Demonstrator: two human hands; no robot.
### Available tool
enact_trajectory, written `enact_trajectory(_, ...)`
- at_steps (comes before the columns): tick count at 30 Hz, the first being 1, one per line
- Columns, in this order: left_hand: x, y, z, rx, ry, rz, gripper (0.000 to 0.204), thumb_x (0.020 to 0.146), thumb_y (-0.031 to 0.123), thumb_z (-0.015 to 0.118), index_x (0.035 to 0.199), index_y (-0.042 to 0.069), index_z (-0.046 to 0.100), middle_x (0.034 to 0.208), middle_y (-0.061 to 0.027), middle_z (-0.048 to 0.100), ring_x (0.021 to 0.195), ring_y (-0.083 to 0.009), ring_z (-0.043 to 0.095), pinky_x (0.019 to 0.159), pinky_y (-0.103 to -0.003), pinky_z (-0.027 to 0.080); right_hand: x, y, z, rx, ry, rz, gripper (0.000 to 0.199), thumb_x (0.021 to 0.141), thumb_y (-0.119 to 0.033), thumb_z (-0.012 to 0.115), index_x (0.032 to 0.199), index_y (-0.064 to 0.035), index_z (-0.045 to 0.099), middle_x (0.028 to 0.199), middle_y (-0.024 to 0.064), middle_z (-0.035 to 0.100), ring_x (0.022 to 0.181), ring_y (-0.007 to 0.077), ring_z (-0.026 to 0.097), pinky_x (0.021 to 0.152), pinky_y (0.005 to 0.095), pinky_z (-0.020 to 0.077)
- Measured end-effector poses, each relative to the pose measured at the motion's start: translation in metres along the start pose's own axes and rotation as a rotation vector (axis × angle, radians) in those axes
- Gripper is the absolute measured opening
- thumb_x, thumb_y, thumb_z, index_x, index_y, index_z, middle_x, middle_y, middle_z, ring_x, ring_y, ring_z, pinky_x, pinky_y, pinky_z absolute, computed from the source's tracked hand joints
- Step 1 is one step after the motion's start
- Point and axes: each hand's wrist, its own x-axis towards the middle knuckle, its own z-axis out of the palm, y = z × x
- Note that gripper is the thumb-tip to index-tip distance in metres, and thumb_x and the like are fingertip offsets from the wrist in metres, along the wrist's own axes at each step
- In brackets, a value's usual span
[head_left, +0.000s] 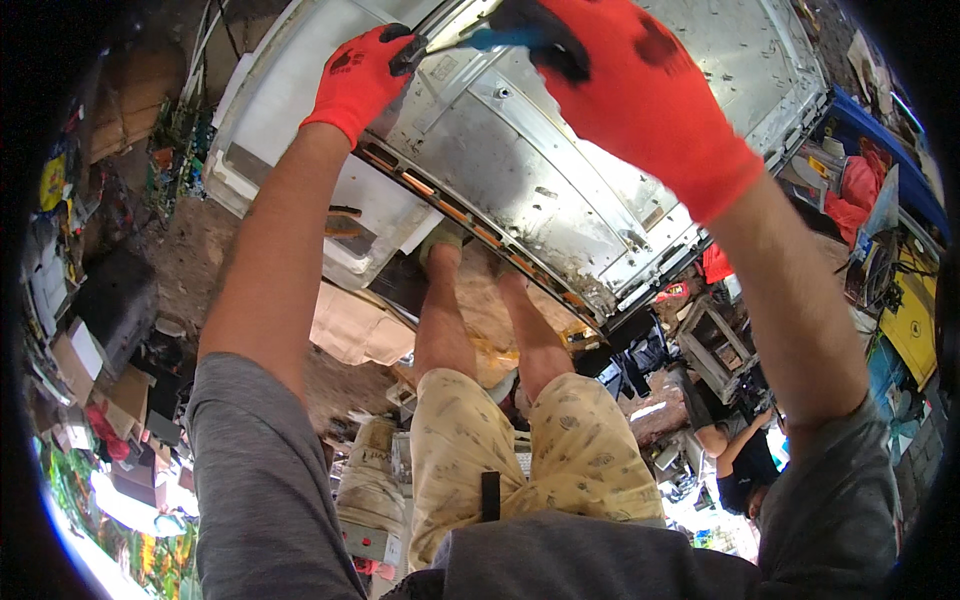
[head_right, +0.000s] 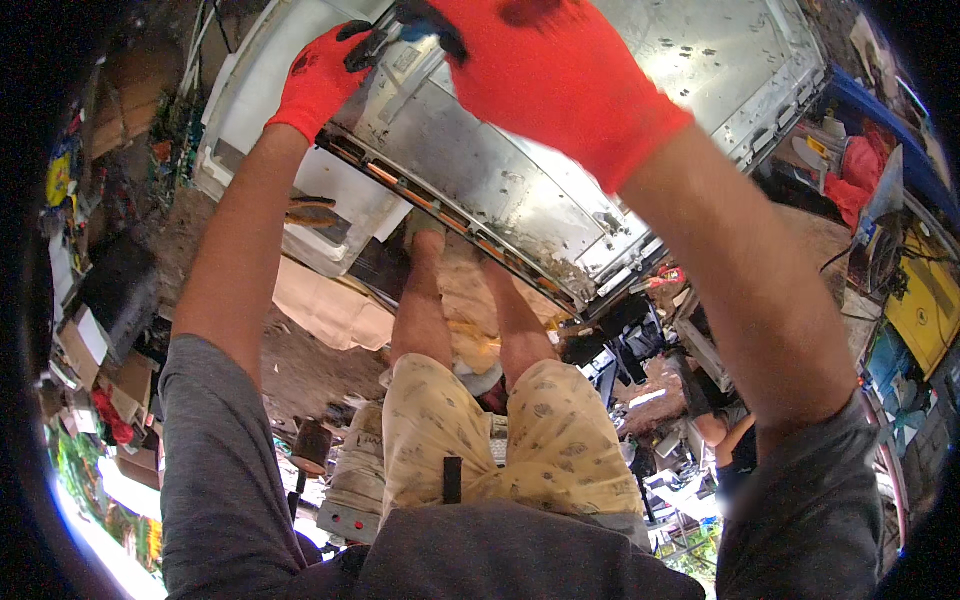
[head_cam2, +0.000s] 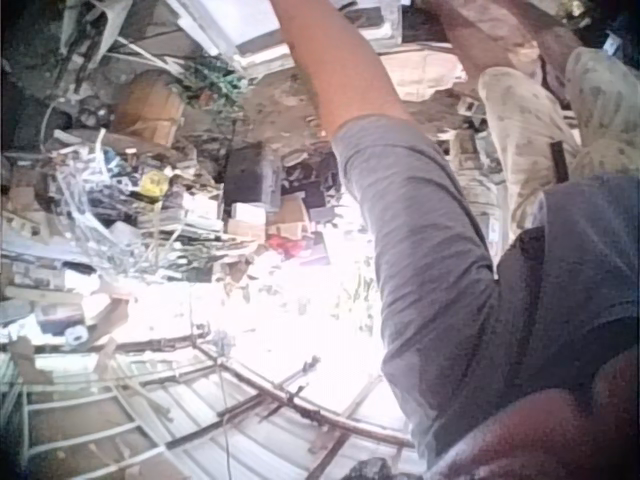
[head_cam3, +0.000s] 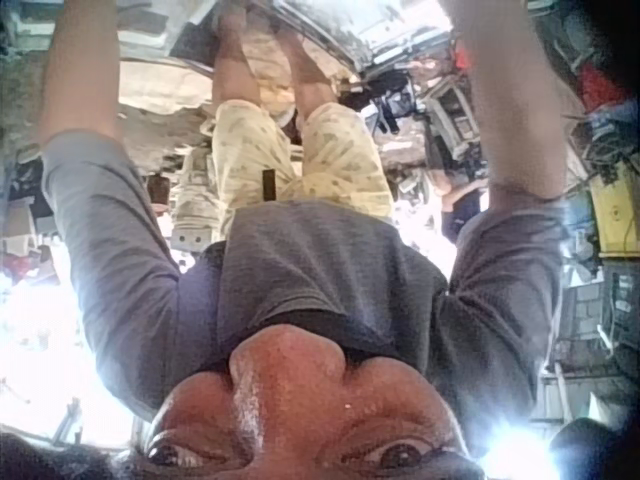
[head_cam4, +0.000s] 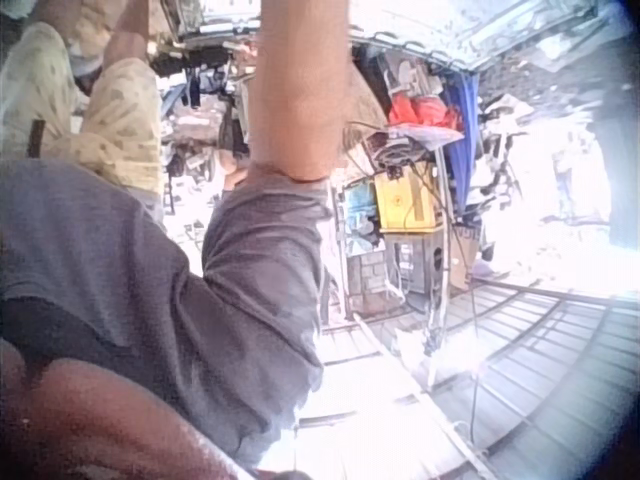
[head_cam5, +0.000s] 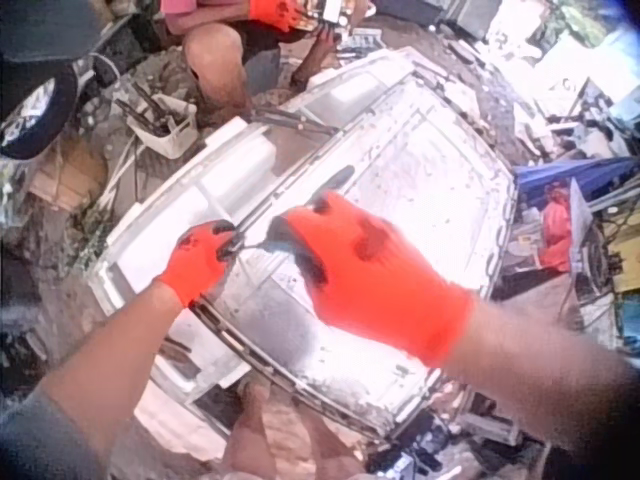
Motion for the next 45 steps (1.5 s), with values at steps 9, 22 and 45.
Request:
enact_trajectory(9, -0.007, 0.013, -0.005, 0.268, -0.011, 0.083, 0.034, 0.086, 0.036, 0.076, 0.112, 0.015, 0.073, 0.142, -0.0072, 0.061, 0.127, -0.0296, 0.057, 0.110, -0.044, 0.044, -0.078, -0.012, -0.007, 0.687, 0.140, 0.682, 0.033, 0.092, -0.001, 0.065, 0.125, -0.0076, 0.063, 0.104, 0.0115, 0.069, 0.085, 0.0254, 0.074, 0.073, 0.0340, 0.0582)
enact_trajectory(22, 0.062, 0.060, 0.001, -0.197, 0.141, -0.176, 0.084, 0.080, 0.041, 0.083, 0.149, 0.007, 0.050, 0.147, -0.0182, 0.055, 0.133, -0.0361, 0.054, 0.113, -0.046, 0.042, -0.106, 0.046, -0.018, 1.754, 0.073, 1.391, 0.028, 0.097, -0.011, 0.065, 0.123, -0.0082, 0.056, 0.096, 0.0146, 0.069, 0.068, 0.0242, 0.066, 0.058, 0.0363, 0.0526)
enact_trajectory(45, 0.198, 0.100, 0.049, -0.180, 0.011, -0.361, 0.073, 0.082, 0.070, 0.069, 0.127, 0.012, 0.067, 0.133, -0.0116, 0.063, 0.126, -0.0310, 0.059, 0.105, -0.043, 0.049, 0.064, 0.131, -0.038, -0.059, -0.225, 0.680, 0.036, 0.095, -0.028, 0.067, 0.129, -0.0168, 0.073, 0.077, -0.0004, 0.069, 0.067, 0.0086, 0.065, 0.069, 0.0272, 0.0525)
